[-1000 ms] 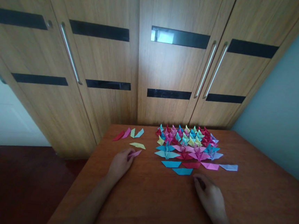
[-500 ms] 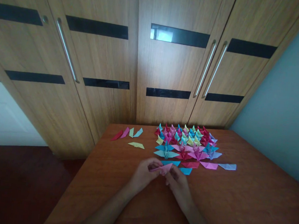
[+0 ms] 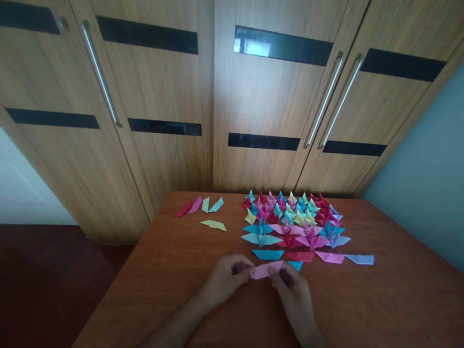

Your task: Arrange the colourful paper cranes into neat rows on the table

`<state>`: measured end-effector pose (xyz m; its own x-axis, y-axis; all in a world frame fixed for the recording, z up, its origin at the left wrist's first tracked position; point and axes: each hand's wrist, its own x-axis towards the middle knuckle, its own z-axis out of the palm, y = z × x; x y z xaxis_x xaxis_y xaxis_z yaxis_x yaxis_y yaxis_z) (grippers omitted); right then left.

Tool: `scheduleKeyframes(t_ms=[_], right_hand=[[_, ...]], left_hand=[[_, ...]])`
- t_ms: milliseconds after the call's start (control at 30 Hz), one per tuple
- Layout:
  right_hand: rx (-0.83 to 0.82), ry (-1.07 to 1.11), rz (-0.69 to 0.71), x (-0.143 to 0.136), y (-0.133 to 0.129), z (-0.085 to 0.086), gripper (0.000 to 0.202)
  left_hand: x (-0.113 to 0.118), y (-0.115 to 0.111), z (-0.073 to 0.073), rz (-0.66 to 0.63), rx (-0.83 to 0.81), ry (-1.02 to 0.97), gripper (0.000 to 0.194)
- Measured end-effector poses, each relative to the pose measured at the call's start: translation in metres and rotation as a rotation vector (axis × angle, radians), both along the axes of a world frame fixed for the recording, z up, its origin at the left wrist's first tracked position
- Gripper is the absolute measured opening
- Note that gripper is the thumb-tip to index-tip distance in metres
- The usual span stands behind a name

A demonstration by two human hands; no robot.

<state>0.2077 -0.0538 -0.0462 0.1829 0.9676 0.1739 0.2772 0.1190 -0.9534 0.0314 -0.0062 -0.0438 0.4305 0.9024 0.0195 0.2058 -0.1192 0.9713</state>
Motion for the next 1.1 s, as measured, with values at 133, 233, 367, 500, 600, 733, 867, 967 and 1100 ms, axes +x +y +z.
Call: scheduleKeyframes(t_ms=[133,233,367,500,600,733,867,967,1100], right_hand=[[-0.028,0.011,-0.129,0.044,-0.004,-0.003,0.036],[-0.076,-0.106,-0.300,0.090,-0.008,-0.012,0.039],[-0.262,-0.631,-0.479,0.137,-0.014,-0.022,0.047],[-0.402,-0.923,-0.459,0.149,-0.018,-0.018,0.057],[-0.438,-0.943,-0.399,0.146,-0.016,-0.013,0.054],[-0.474,-0.935,-0.340,0.144,-0.008,-0.012,0.045],[-0.447,-0.917,-0.321,0.149,0.000,-0.017,0.045],[-0.397,-0.885,-0.305,0.155,0.004,-0.023,0.045],[-0.325,-0.882,-0.287,0.161,0.009,-0.028,0.044]], left_hand=[[-0.001,-0.001,0.001,0.012,-0.008,0.005,0.021],[0.000,-0.002,0.001,0.022,0.014,0.028,0.019],[0.003,-0.004,0.000,0.005,0.064,0.079,0.018],[0.003,-0.005,0.000,-0.001,0.086,0.087,0.018],[0.003,-0.005,0.000,-0.008,0.082,0.081,0.018],[0.003,-0.004,0.000,-0.010,0.068,0.079,0.017],[0.004,-0.005,0.002,-0.005,0.074,0.082,0.016],[0.003,-0.005,0.003,-0.009,0.081,0.075,0.016],[0.004,-0.005,0.002,-0.007,0.083,0.078,0.016]])
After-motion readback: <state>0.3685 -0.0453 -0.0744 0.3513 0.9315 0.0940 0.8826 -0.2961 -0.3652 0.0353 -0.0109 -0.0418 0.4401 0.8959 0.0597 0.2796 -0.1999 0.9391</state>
